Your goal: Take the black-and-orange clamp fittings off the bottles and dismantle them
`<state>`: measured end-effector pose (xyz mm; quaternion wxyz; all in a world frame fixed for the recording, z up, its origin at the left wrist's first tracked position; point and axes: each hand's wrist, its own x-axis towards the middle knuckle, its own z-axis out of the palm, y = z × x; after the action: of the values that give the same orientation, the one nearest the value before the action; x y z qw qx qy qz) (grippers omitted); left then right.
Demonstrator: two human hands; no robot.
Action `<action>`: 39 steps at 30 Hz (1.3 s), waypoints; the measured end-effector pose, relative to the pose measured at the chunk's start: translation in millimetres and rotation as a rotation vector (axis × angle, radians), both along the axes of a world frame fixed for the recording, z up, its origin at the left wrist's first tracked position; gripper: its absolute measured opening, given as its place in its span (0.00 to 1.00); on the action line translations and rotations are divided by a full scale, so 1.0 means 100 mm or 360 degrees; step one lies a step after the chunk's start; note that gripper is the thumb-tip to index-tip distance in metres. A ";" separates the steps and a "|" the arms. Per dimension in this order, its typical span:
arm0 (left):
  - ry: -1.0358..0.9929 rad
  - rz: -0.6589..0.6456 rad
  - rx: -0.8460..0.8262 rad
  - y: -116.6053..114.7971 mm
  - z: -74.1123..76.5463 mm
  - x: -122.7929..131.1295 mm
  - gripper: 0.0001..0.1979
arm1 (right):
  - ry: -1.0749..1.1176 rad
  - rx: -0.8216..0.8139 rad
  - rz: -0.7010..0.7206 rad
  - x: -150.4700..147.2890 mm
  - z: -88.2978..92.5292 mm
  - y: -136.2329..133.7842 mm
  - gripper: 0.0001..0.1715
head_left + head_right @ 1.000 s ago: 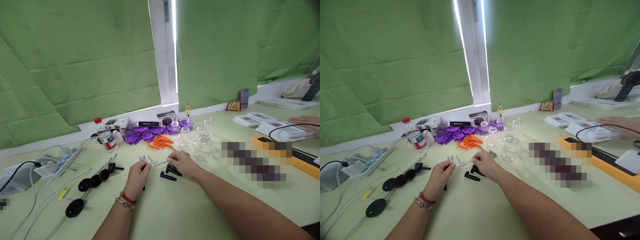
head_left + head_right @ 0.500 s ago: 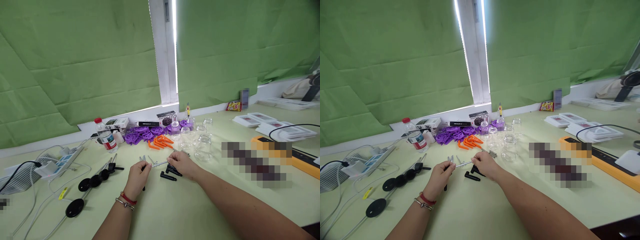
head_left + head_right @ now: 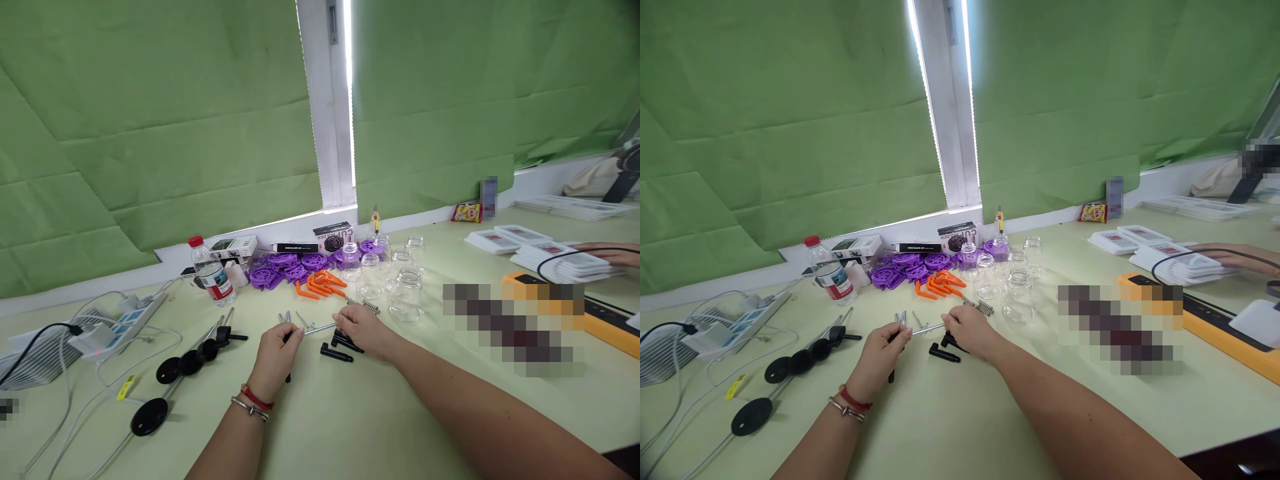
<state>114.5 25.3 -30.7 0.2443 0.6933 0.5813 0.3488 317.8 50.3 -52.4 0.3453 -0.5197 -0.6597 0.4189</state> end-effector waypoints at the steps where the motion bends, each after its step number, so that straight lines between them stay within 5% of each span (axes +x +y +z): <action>1: -0.0004 -0.0001 -0.0004 0.00 0.00 0.00 0.16 | 0.0001 -0.0006 0.0003 0.00 -0.01 0.00 0.20; 39: -0.0023 -0.0030 -0.0027 -0.01 0.00 0.00 0.16 | -0.0025 -0.0036 0.0038 0.00 -0.04 0.02 0.27</action>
<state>115.0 24.6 -30.3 0.2577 0.6941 0.5760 0.3464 318.1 52.1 -56.3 0.3290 -0.5189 -0.6638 0.4264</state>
